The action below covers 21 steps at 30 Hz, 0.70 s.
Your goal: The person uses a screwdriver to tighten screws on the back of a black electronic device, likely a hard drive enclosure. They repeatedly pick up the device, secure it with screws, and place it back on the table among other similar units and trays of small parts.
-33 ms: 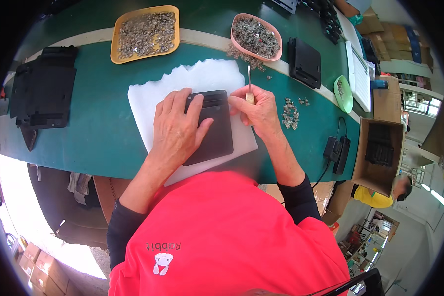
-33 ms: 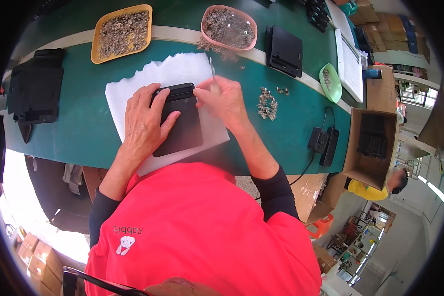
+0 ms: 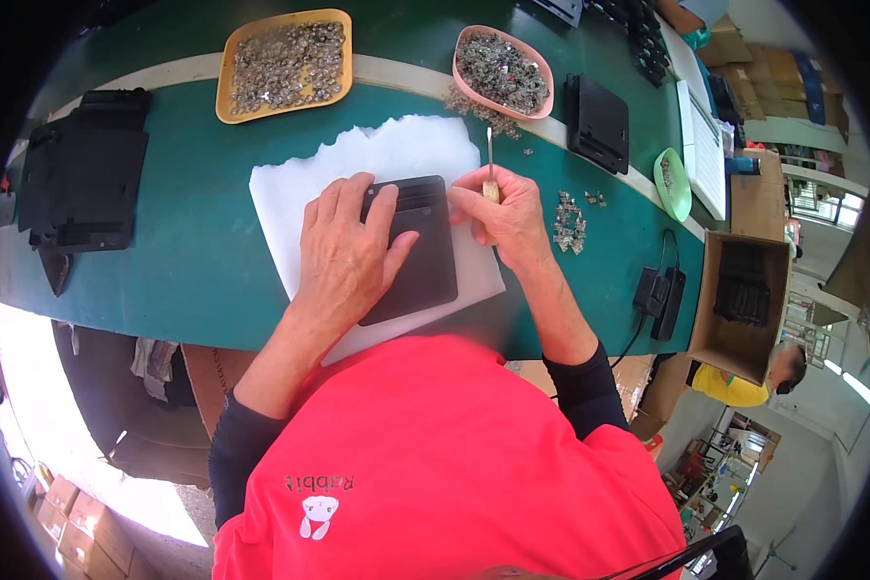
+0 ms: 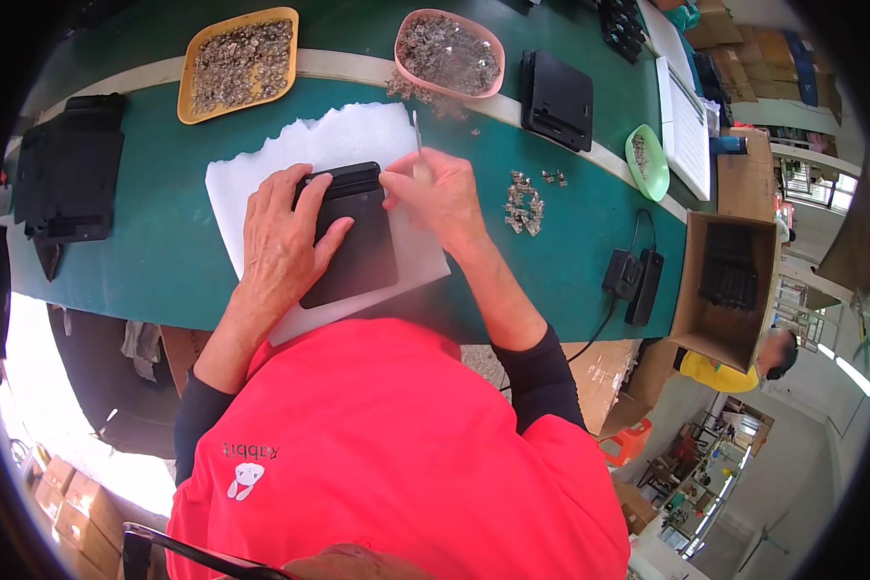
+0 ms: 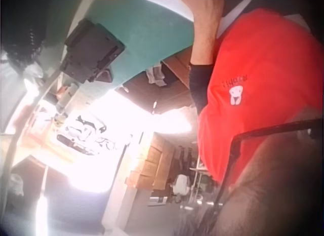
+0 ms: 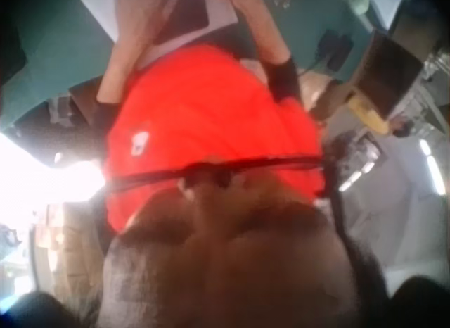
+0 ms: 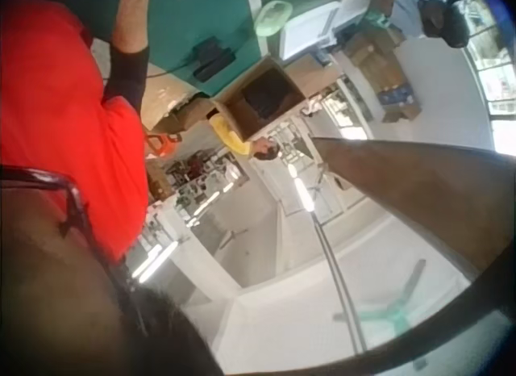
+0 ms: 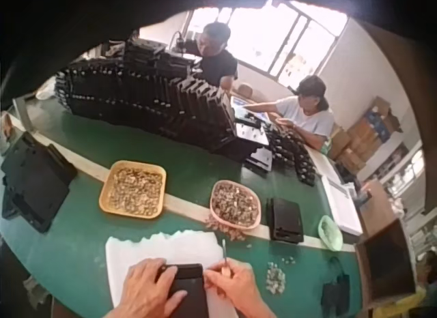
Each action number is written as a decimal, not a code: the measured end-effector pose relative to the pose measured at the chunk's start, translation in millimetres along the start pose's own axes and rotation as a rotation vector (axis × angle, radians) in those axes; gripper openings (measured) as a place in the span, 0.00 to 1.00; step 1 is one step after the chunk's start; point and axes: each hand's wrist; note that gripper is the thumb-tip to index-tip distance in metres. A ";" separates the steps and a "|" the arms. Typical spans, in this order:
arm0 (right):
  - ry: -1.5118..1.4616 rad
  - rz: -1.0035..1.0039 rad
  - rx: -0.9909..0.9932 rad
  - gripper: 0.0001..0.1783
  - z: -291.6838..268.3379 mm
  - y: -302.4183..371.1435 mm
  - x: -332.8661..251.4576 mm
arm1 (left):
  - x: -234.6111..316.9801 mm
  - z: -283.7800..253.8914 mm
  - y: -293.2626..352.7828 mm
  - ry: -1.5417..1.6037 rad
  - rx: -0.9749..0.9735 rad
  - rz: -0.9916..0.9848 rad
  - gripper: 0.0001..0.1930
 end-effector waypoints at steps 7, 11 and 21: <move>-0.207 0.058 -0.026 0.04 1.2 0.1 -3.9 | 8.1 -7.6 -10.3 0.112 0.142 -0.013 0.16; -0.263 0.017 -0.108 0.04 6.9 6.1 -8.2 | 15.1 0.4 -19.6 0.474 0.149 -0.109 0.08; -0.260 0.036 -0.121 0.05 14.6 15.6 -6.7 | 16.5 6.3 -17.0 0.708 0.092 -0.229 0.05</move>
Point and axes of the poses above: each hand's wrist, its own y-axis away from the middle knuckle, its own z-axis out of the palm, x = y × z, and after that the axes turned 12 degrees about -y, right-handed
